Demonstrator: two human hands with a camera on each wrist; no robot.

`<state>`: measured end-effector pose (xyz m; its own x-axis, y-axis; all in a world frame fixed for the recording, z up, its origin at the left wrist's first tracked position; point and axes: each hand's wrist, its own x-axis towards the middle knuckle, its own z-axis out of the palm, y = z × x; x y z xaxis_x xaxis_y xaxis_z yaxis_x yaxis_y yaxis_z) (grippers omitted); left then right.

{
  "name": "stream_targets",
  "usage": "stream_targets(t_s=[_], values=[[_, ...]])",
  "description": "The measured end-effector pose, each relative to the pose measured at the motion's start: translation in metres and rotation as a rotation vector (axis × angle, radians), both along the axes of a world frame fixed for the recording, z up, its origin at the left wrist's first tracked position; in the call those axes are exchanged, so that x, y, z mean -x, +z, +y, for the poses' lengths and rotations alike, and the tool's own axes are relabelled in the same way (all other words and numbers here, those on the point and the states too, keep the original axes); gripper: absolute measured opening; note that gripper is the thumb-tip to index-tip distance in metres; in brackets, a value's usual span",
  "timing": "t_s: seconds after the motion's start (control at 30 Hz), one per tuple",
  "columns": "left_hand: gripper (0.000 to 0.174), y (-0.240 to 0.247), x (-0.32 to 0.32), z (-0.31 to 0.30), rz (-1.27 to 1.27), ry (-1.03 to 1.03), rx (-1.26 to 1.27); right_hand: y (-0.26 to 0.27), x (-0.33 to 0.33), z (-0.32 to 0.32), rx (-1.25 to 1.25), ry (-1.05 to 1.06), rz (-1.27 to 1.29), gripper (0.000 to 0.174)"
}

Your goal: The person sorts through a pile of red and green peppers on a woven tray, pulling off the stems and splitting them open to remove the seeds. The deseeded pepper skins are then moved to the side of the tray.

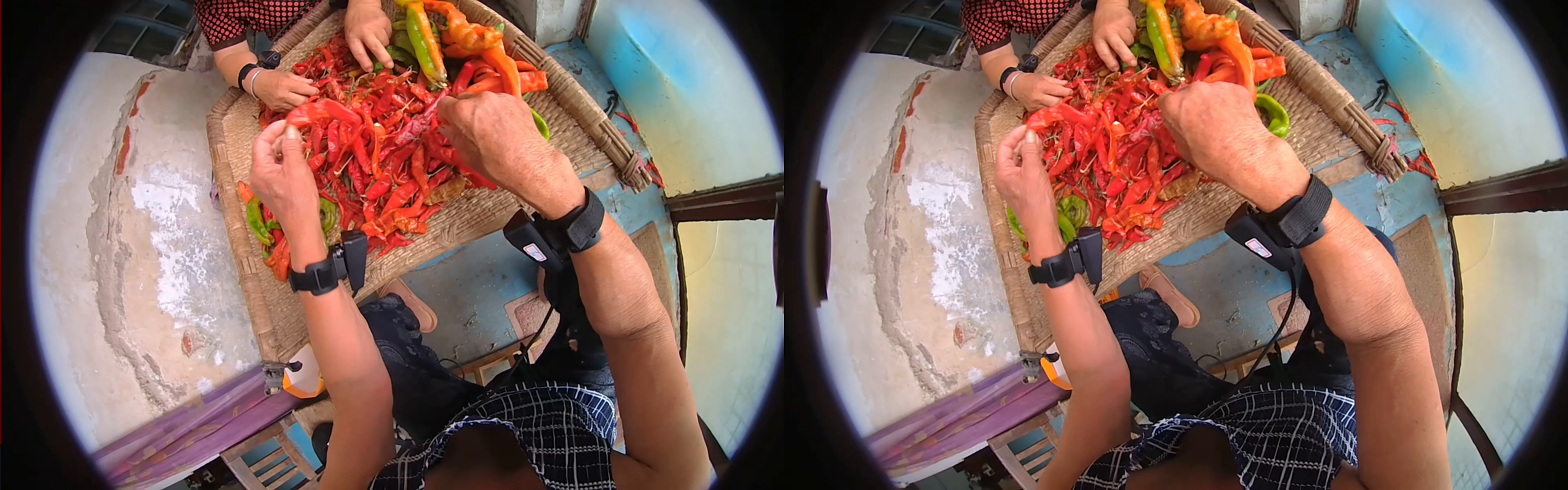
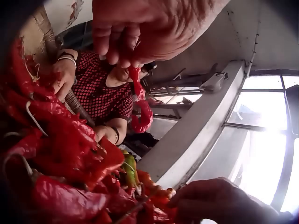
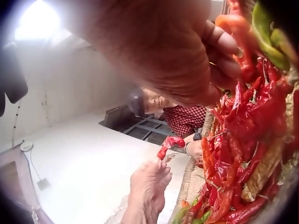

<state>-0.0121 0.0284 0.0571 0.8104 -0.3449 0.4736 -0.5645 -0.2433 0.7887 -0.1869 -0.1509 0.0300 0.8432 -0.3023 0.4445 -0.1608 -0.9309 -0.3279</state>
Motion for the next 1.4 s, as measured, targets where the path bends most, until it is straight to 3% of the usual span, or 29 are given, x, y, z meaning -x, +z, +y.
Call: stream_targets(t_s=[0.07, 0.13, 0.17, 0.23, 0.3, 0.37, 0.47, 0.53, 0.57, 0.63, 0.67, 0.73, 0.77, 0.83, 0.87, 0.93, 0.97, 1.03, 1.1, 1.17, 1.3, 1.33, 1.4], values=[[0.029, -0.008, -0.016, 0.003, -0.089, 0.102, -0.045, 0.000, 0.001, 0.000, 0.007, -0.016, -0.005, 0.009], [0.032, -0.013, -0.025, 0.002, -0.969, 0.423, -0.447, 0.000, 0.003, -0.001, 0.018, -0.032, -0.008, 0.009], [0.032, -0.019, -0.025, 0.005, -0.969, 0.421, -0.447, 0.001, 0.004, -0.001, 0.019, -0.021, -0.017, 0.009], [0.032, -0.014, 0.000, 0.002, -0.483, 0.100, -0.534, 0.001, 0.003, -0.001, 0.014, -0.006, -0.028, 0.009], [0.027, -0.010, 0.030, -0.004, -0.207, -0.096, -0.625, 0.002, 0.002, -0.001, 0.025, -0.015, 0.021, 0.008], [0.027, -0.019, 0.041, -0.002, -0.356, -0.219, -0.680, 0.002, 0.002, 0.000, 0.027, 0.013, 0.001, 0.008], [0.024, -0.019, 0.044, 0.000, -0.300, -0.210, -0.678, 0.004, 0.002, 0.006, 0.026, 0.020, 0.036, 0.007], [0.019, -0.016, 0.043, 0.001, -0.041, -0.257, -0.501, 0.001, 0.004, 0.005, 0.060, 0.001, 0.083, 0.005], [0.018, -0.012, 0.042, 0.005, 0.031, -0.220, -0.531, 0.010, 0.002, 0.010, 0.075, -0.026, 0.209, 0.008], [0.020, 0.002, 0.046, 0.008, 0.216, -0.220, -0.443, 0.003, -0.003, 0.012, 0.090, 0.054, 0.133, 0.005], [0.020, -0.002, 0.042, 0.007, 0.258, -0.194, -0.356, -0.011, -0.009, 0.017, 0.108, -0.025, 0.020, 0.005], [0.027, -0.030, -0.003, 0.029, 0.377, -0.260, -0.210, -0.011, -0.014, 0.024, 0.056, -0.038, 0.125, 0.003], [0.033, -0.039, -0.033, 0.040, 0.302, -0.201, -0.239, -0.007, -0.016, 0.026, 0.042, -0.022, 0.198, 0.004], [0.042, -0.042, -0.050, 0.037, 0.220, -0.094, 0.044, -0.002, -0.008, 0.024, 0.030, -0.004, 0.209, 0.008], [0.042, -0.057, -0.070, 0.043, 0.226, -0.113, 0.064, -0.005, -0.007, 0.023, 0.049, -0.023, 0.216, 0.008], [0.048, -0.073, -0.104, 0.050, -0.031, 0.112, -0.105, -0.012, -0.008, 0.021, 0.019, -0.033, 0.176, 0.013], [0.048, -0.073, -0.104, 0.046, -0.039, 0.106, -0.109, -0.013, -0.011, 0.018, 0.014, -0.038, 0.168, 0.013], [0.049, -0.062, -0.056, 0.025, 0.011, -0.015, -0.409, -0.017, -0.014, 0.017, 0.008, -0.036, 0.176, 0.015], [0.047, -0.053, -0.006, -0.002, -0.327, -0.237, -0.622, -0.015, -0.015, 0.017, 0.002, -0.020, 0.141, 0.015], [0.051, -0.042, 0.043, -0.027, -0.402, -0.350, -0.717, -0.011, -0.015, 0.018, -0.001, -0.008, 0.111, 0.016], [0.049, -0.042, 0.059, -0.034, -0.365, -0.382, -0.899, -0.005, -0.020, 0.027, -0.016, -0.050, 0.063, 0.017], [0.041, -0.021, 0.065, -0.036, -0.258, -0.424, -0.936, -0.003, -0.018, 0.028, -0.004, -0.044, 0.071, 0.017], [0.036, -0.025, 0.050, -0.025, -0.300, -0.380, -0.901, 0.000, -0.017, 0.027, 0.006, -0.037, 0.078, 0.017]])
